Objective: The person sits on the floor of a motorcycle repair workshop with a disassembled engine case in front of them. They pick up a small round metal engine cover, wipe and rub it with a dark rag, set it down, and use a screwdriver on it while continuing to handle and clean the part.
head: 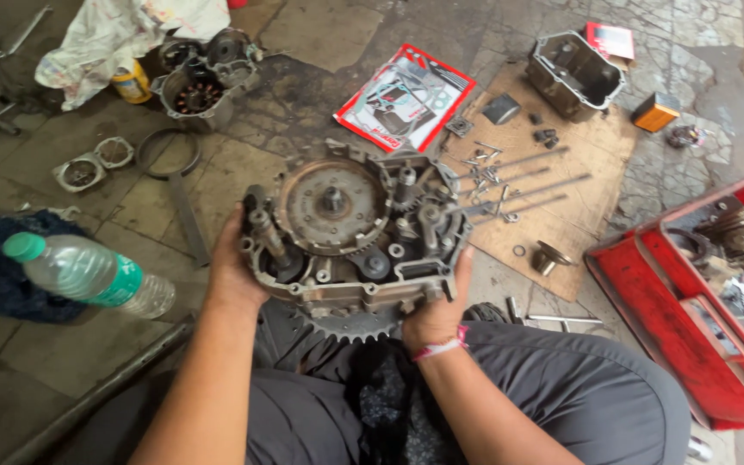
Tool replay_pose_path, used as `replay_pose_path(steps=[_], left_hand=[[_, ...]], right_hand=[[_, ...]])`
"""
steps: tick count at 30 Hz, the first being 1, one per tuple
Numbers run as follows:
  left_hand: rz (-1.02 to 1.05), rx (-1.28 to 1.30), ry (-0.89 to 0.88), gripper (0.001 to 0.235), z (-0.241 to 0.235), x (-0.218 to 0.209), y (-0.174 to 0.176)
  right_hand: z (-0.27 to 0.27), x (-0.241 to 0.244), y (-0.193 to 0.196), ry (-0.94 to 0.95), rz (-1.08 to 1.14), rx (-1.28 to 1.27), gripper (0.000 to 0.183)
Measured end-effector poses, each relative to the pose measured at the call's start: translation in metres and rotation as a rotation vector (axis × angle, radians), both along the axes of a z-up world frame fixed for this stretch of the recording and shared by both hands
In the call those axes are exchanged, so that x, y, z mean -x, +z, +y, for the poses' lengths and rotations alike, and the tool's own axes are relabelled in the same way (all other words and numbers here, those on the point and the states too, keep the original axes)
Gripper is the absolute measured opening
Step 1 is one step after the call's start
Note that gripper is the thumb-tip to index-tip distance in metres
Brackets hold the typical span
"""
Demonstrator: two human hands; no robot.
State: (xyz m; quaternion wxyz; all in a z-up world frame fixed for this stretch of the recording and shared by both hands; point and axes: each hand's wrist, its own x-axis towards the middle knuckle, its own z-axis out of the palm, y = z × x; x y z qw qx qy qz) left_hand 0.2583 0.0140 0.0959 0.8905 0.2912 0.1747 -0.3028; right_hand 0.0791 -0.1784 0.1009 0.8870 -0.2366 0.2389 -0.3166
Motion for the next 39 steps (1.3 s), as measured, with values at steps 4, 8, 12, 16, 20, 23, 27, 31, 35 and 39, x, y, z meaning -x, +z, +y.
replay_pose_path(steps=[4,8,12,16,20,23,27,31,35,39], left_hand=[[-0.096,0.015,0.006,0.042,-0.005,-0.01,0.0],[-0.142,0.044,0.087,0.042,-0.002,-0.037,-0.022],[-0.184,0.063,0.167,0.043,-0.005,-0.062,-0.029],[-0.301,0.16,0.147,0.044,-0.006,-0.094,-0.035],[-0.266,0.107,0.163,0.045,-0.004,-0.124,-0.045],[-0.299,0.149,0.133,0.044,-0.003,-0.132,-0.046],[-0.289,0.146,0.088,0.044,-0.007,-0.128,-0.033],[-0.261,0.141,0.086,0.046,0.0,-0.125,-0.03],[-0.206,0.075,0.161,0.049,0.012,-0.127,-0.047],[-0.069,-0.127,0.218,0.052,0.025,-0.119,-0.049]], right_hand=[[-0.018,-0.022,-0.025,0.025,-0.016,0.031,0.06],[-0.026,-0.056,-0.025,0.067,0.013,0.023,0.061],[-0.033,-0.089,-0.012,0.139,-0.044,0.018,0.062],[-0.041,-0.125,-0.029,0.126,0.048,-0.013,0.063],[-0.035,-0.148,-0.03,0.055,0.088,-0.019,0.059],[-0.035,-0.156,-0.045,0.044,0.123,-0.005,0.059],[-0.027,-0.148,-0.016,0.09,0.041,0.052,0.064],[-0.035,-0.128,-0.021,0.22,0.078,0.09,0.068],[-0.036,-0.07,-0.02,0.136,0.506,0.176,0.069],[-0.002,0.013,0.018,0.252,0.596,0.623,0.055]])
